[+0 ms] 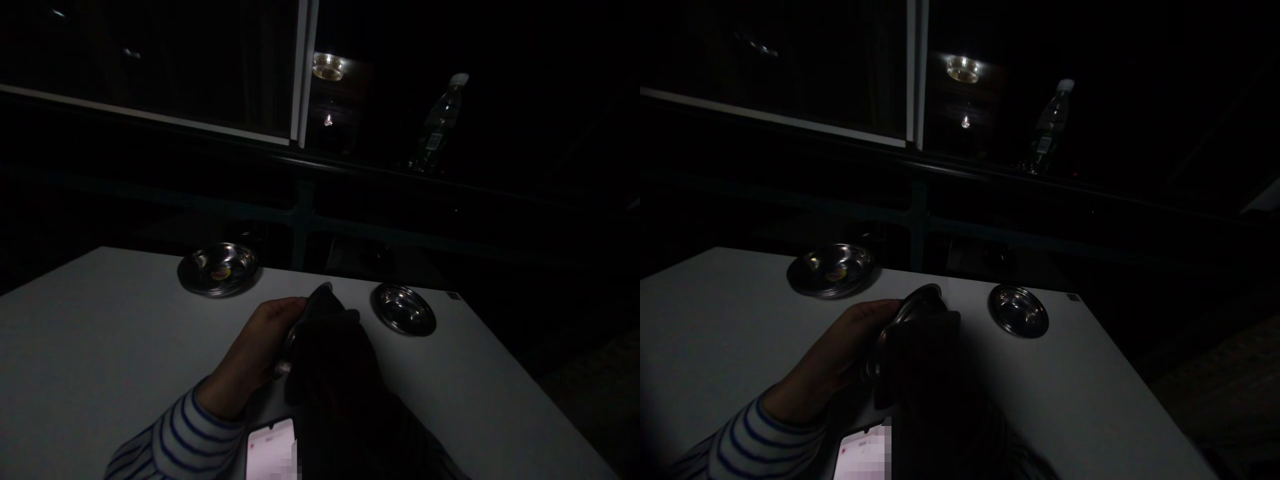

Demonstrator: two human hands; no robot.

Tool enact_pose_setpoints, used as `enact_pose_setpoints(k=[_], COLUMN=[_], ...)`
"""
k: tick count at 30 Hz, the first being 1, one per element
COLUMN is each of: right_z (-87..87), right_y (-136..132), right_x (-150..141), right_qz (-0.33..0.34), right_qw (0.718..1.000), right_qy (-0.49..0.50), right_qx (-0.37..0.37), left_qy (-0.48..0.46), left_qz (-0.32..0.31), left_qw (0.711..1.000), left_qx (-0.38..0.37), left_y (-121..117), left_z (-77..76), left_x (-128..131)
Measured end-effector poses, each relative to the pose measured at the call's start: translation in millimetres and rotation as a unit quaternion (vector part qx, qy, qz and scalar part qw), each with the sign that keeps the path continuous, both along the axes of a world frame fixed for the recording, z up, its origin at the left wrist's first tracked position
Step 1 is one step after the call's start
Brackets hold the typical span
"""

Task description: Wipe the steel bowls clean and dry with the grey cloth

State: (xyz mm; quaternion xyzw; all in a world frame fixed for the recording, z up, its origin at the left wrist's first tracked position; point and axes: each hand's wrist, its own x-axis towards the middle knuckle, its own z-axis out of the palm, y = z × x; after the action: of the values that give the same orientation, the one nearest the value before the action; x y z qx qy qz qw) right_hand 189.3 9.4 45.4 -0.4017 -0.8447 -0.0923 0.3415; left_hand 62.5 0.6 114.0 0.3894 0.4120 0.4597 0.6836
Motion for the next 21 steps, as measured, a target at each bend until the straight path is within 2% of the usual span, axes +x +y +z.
enact_pose_setpoints(k=[6,10,16,21], right_z=[29.8,39.0,41.6,26.7], right_y=[-7,-4,-3,-2], right_x=[27,37,40,25], right_qz=[-0.019,-0.061,-0.042,0.0], right_qw=[1.0,0.997,0.994,0.999], right_qy=[-0.008,0.016,0.081,-0.003], right_qx=[-0.006,-0.048,-0.055,-0.042], left_qy=[0.035,0.057,0.047,0.014], left_qz=[-0.036,-0.045,-0.052,-0.036], left_qw=[0.999,0.997,0.997,0.999], left_qx=[0.014,0.037,0.036,0.016], left_y=[-1,-3,-2,-1], left_z=[-2.2,-4.4,-2.5,-1.6], left_x=[1,1,1,2])
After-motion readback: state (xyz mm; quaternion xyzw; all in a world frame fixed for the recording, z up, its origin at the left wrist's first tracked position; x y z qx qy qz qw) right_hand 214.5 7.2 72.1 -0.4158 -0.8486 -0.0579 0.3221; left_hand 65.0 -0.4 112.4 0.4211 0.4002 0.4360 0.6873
